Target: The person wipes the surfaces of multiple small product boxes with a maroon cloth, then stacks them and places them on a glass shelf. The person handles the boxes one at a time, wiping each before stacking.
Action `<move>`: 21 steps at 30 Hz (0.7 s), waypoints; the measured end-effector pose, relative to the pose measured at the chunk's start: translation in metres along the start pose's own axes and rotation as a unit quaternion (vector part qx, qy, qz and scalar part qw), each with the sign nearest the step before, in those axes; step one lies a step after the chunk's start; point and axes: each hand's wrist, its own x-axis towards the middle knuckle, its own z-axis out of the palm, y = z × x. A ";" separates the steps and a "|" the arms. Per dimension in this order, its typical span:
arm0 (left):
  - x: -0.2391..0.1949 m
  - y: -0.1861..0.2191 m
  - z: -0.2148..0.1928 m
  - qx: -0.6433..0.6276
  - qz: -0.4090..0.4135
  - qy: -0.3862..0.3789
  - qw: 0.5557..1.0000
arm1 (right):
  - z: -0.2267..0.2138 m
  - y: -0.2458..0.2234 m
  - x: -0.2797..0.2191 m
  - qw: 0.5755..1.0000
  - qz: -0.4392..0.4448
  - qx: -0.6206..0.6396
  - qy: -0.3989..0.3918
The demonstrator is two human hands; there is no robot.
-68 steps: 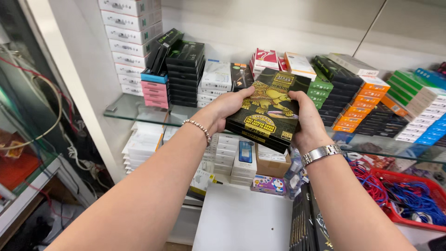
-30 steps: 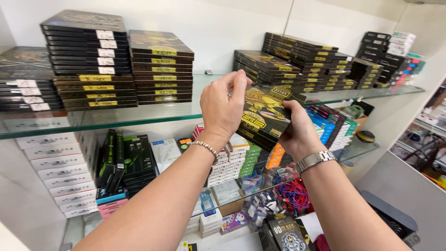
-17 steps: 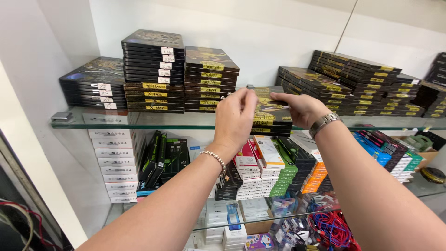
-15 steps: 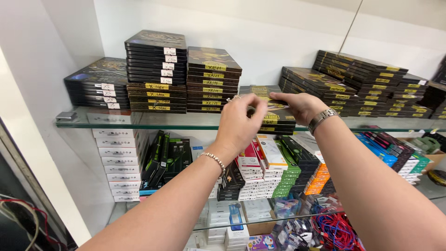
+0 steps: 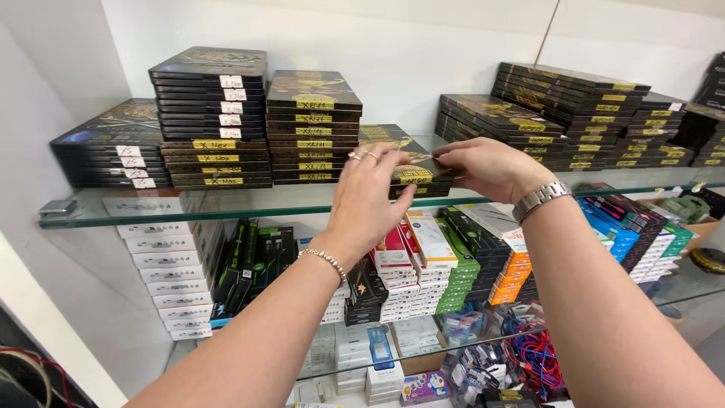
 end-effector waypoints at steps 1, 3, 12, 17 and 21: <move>-0.001 0.001 -0.001 0.012 -0.015 -0.009 1.000 | 0.002 0.003 -0.003 0.999 -0.020 -0.030 -0.007; -0.003 0.001 -0.005 0.041 -0.048 -0.025 0.998 | 0.008 0.006 0.000 0.999 -0.023 -0.026 0.013; -0.015 -0.016 -0.010 0.084 -0.056 -0.013 0.995 | 0.022 0.006 0.049 0.998 -0.026 -0.010 0.049; -0.015 -0.020 -0.003 0.170 -0.039 0.020 0.984 | 0.030 0.011 0.063 0.997 -0.032 -0.003 0.065; -0.008 -0.012 -0.001 0.114 -0.150 -0.075 0.979 | 0.031 0.013 0.062 0.998 -0.045 0.006 0.054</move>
